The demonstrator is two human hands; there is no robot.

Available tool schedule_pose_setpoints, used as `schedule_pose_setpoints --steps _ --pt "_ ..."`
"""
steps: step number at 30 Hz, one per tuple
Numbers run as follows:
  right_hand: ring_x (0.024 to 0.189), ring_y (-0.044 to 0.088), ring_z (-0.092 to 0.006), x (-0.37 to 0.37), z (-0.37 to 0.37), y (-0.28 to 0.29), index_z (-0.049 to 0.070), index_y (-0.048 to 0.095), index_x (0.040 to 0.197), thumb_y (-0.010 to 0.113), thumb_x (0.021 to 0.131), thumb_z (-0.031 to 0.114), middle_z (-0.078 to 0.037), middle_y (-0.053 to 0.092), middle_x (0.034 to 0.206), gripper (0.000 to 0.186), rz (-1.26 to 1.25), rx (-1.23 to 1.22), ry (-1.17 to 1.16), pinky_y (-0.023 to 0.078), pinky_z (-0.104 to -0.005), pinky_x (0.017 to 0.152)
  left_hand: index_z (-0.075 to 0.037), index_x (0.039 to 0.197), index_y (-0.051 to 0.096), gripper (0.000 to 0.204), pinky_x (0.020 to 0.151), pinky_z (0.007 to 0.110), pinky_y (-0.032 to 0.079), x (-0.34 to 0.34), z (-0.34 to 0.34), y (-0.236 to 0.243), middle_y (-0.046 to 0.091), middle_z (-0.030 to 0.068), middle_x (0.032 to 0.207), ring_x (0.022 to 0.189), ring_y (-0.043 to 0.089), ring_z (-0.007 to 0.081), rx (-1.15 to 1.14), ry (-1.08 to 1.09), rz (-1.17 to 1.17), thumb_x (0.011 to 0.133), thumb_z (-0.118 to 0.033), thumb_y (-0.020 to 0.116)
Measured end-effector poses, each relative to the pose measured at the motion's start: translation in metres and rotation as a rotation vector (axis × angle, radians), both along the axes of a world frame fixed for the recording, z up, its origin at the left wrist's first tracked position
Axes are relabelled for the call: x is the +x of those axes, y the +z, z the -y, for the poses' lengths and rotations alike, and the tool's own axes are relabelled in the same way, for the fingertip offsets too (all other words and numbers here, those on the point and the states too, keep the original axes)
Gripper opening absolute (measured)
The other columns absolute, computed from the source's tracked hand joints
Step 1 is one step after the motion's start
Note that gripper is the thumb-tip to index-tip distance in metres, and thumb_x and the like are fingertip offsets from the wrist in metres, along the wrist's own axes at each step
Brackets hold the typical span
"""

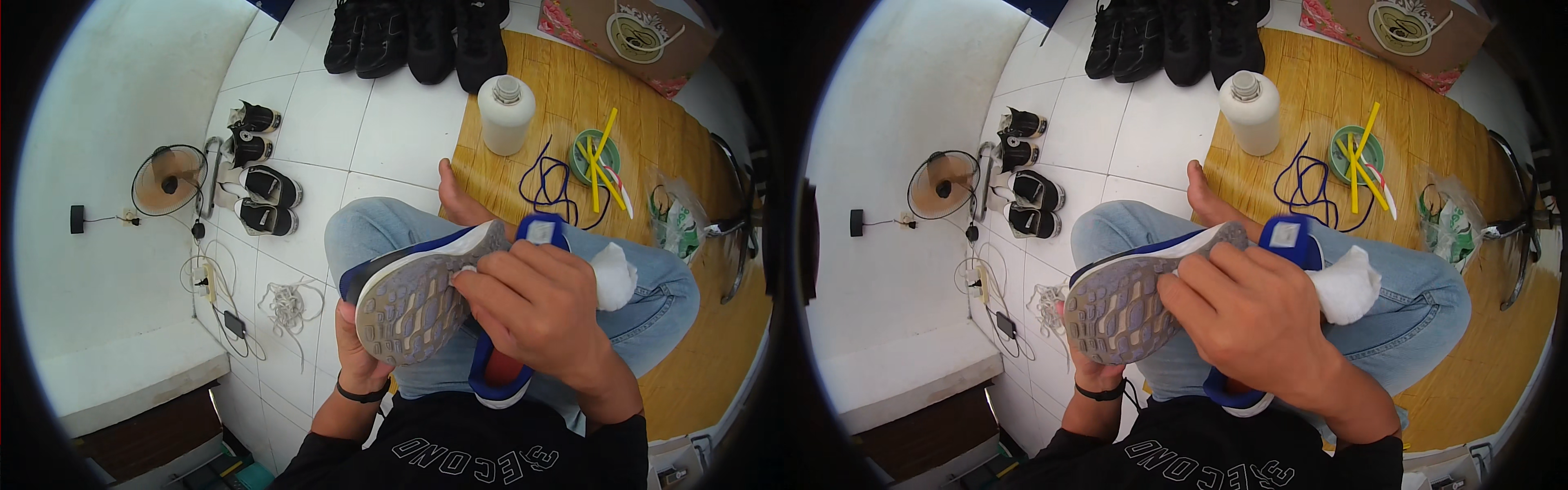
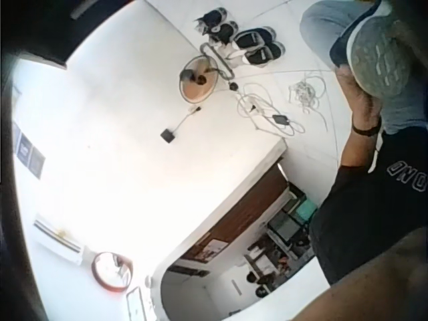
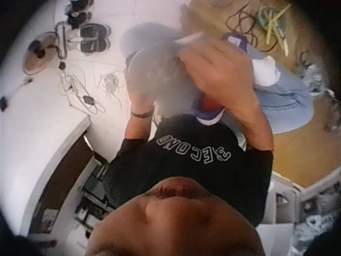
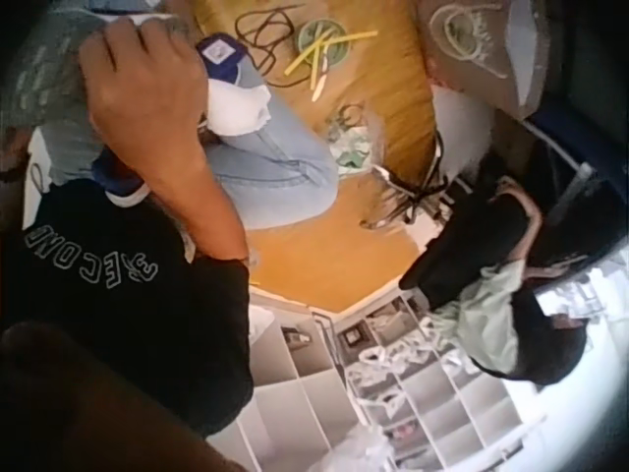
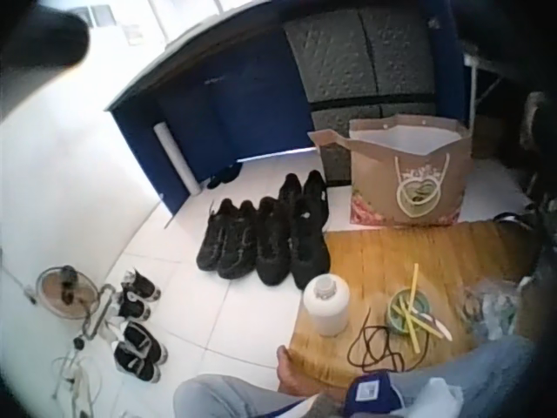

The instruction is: Cleaning and repairing the sole of a sneaker using a liquid solution and a cloth.

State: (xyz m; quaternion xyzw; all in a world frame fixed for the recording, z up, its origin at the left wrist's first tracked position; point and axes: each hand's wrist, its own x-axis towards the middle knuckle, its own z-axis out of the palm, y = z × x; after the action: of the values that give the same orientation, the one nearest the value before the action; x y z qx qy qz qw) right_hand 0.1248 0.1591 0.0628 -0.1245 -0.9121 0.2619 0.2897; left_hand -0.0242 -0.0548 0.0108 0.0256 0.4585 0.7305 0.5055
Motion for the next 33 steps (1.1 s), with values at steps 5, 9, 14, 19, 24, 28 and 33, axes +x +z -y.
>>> schedule_pose_setpoints --steps 5,9,14,19,24,28,33 --pt "0.068 0.063 -0.0192 -0.010 0.001 -0.015 0.010 0.074 0.090 0.081 0.062 0.005 0.000 0.064 0.080 0.029 -0.078 -0.058 -0.015 0.047 -0.0320 0.055 -0.002 0.148 0.049 0.084 0.108 0.048 0.050 -0.002 -0.002 -0.001 0.056 0.0189 0.146 0.130 0.059 0.0326 -0.030 0.015 -0.033 0.098 -0.070 0.047" --pt "0.069 0.064 -0.0197 -0.011 -0.002 -0.014 0.010 0.074 0.090 0.081 0.063 0.005 -0.001 0.065 0.081 0.029 -0.079 -0.089 0.018 0.048 -0.0325 0.056 -0.002 0.148 0.049 0.081 0.108 0.048 0.050 -0.003 0.001 -0.010 0.057 0.0187 0.145 0.130 0.060 0.0320 0.136 0.057 0.102 0.100 -0.067 0.046" --pt "0.070 0.065 -0.0212 -0.012 0.004 -0.017 0.009 0.074 0.090 0.081 0.064 0.002 -0.002 0.065 0.080 0.028 -0.092 -0.089 -0.048 0.049 -0.0329 0.057 -0.003 0.147 0.050 0.079 0.107 0.047 0.050 -0.007 -0.003 -0.011 0.058 0.0187 0.145 0.130 0.060 0.0318 0.026 0.056 0.010 0.101 -0.067 0.045" --pt "0.075 0.069 -0.0224 -0.014 -0.005 -0.028 0.005 0.074 0.091 0.081 0.072 -0.001 -0.007 0.070 0.083 0.020 -0.200 -0.330 -0.020 0.051 -0.0311 0.062 -0.003 0.147 0.050 0.078 0.107 0.046 0.051 -0.005 0.004 -0.015 0.058 0.0180 0.144 0.129 0.060 0.0312 0.248 0.064 0.195 0.102 -0.066 0.043" --pt "0.146 0.043 -0.0372 -0.022 0.000 -0.052 0.000 0.076 0.096 0.078 0.085 0.002 -0.025 0.070 0.123 0.012 -0.239 -0.966 0.031 0.040 -0.0399 0.114 -0.004 0.147 0.049 0.075 0.106 0.044 0.051 -0.004 0.008 -0.002 0.059 0.0175 0.143 0.129 0.060 0.0296 -0.054 0.049 -0.042 0.103 -0.065 0.041" --pt "0.149 0.040 -0.0357 -0.042 0.016 -0.073 0.001 0.076 0.098 0.077 0.088 0.003 -0.029 0.063 0.135 0.011 -0.330 -1.196 -0.087 0.033 -0.0408 0.119 -0.006 0.149 0.038 0.077 0.114 0.044 0.041 -0.016 0.009 0.006 0.047 0.0197 0.152 0.142 0.047 0.0278 -0.420 0.153 -0.537 0.101 -0.066 0.047" --pt "0.149 0.039 -0.0333 -0.053 0.020 -0.076 -0.001 0.075 0.103 0.075 0.091 0.003 -0.032 0.054 0.145 0.013 -0.356 -1.253 -0.118 0.033 -0.0380 0.117 -0.006 0.154 0.028 0.112 0.124 0.052 0.019 -0.031 0.008 0.005 0.038 0.0216 0.159 0.152 0.031 0.0341 -0.159 0.236 -1.366 0.075 -0.068 0.077"
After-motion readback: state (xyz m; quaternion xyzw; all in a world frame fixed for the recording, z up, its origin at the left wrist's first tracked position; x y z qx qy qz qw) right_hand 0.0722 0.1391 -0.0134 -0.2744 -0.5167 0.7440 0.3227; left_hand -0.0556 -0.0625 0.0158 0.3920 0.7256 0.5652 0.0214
